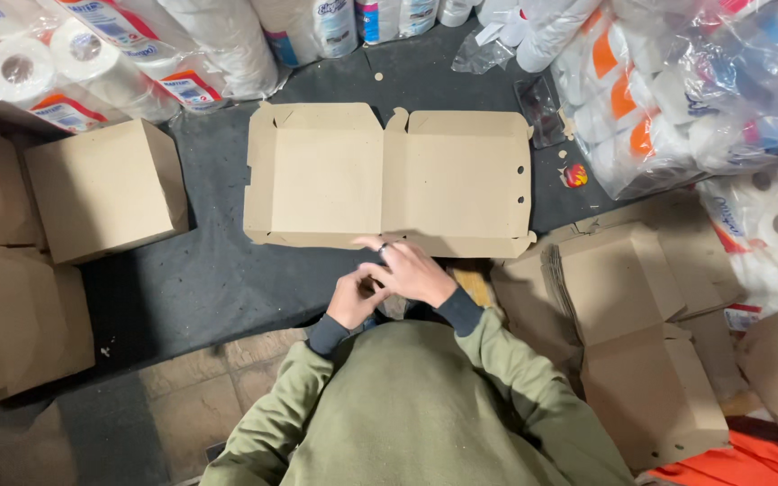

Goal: The person folds cardboard boxes by hand and stacks them on a surface.

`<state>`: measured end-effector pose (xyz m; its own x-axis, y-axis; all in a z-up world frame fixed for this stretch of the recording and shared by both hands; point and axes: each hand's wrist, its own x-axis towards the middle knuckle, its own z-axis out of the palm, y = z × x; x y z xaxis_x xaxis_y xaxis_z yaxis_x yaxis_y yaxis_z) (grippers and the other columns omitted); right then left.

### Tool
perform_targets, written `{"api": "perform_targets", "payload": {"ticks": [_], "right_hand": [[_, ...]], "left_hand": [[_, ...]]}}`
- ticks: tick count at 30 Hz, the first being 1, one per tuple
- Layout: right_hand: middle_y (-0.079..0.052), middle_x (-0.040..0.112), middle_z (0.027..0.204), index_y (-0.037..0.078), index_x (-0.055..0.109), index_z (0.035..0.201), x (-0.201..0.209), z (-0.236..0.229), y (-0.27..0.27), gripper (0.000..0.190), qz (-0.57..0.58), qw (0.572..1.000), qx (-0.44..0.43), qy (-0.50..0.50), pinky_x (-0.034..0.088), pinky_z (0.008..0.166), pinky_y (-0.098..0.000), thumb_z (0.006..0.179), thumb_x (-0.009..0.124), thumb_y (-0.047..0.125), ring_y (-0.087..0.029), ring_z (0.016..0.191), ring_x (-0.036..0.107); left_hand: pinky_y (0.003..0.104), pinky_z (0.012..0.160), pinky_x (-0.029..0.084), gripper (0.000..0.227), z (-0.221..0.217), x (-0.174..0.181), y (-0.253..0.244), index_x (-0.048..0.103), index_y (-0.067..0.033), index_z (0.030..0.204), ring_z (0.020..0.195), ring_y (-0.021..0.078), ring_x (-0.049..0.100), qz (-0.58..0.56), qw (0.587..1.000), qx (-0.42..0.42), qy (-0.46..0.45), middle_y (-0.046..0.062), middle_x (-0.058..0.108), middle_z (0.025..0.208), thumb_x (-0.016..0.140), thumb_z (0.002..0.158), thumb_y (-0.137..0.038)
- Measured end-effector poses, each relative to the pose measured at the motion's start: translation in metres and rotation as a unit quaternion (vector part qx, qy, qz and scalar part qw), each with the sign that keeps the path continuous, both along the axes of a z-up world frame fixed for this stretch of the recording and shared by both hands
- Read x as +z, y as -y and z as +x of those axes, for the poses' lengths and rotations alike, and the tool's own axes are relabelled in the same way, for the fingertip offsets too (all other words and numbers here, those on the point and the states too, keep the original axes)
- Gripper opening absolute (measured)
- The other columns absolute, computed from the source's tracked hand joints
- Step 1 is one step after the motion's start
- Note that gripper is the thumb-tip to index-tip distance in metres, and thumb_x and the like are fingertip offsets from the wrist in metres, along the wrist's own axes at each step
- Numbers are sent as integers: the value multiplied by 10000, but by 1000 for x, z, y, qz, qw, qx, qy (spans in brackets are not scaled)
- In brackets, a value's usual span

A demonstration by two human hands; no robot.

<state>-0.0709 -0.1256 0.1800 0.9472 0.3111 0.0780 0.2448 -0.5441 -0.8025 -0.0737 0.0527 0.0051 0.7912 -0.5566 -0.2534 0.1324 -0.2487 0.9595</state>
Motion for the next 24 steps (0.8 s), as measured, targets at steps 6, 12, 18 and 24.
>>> {"api": "perform_targets", "payload": {"ticks": [6, 12, 18, 24], "right_hand": [[-78, 532, 1495, 331, 375, 1540, -78, -26, 90, 874, -207, 948, -108, -217, 400, 1118, -644, 809, 852, 298, -415, 1355, 515], [92, 730, 1152, 368, 509, 1407, -108, -38, 129, 427, -189, 937, -222, -194, 536, 949, -564, 1004, 647, 386, -237, 1151, 686], [11, 798, 1021, 283, 584, 1310, -65, -35, 110, 277, -175, 946, -235, -136, 571, 905, -552, 1038, 576, 336, -330, 1028, 733], [-53, 801, 926, 211, 613, 1276, -43, -29, 89, 280, -232, 954, -184, -53, 594, 797, -569, 1032, 566, 341, -361, 895, 755]], "left_hand": [[372, 792, 494, 430, 37, 25, 10, 641, -276, 1346, 961, 251, 590, 272, 787, 11, 553, -9, 629, 1101, 698, 924, -218], [392, 878, 414, 231, 65, 17, 38, 696, -230, 1126, 1072, 278, 580, 234, 743, -33, 626, 26, 651, 1133, 728, 897, -230], [358, 878, 453, 66, 78, -7, 50, 681, -218, 1005, 921, 222, 602, 204, 721, -29, 661, 8, 565, 747, 630, 1013, -259], [337, 862, 484, 147, 76, 14, 77, 609, -198, 1054, 866, 189, 627, 241, 687, -35, 684, -6, 602, 621, 662, 945, -282]]}}
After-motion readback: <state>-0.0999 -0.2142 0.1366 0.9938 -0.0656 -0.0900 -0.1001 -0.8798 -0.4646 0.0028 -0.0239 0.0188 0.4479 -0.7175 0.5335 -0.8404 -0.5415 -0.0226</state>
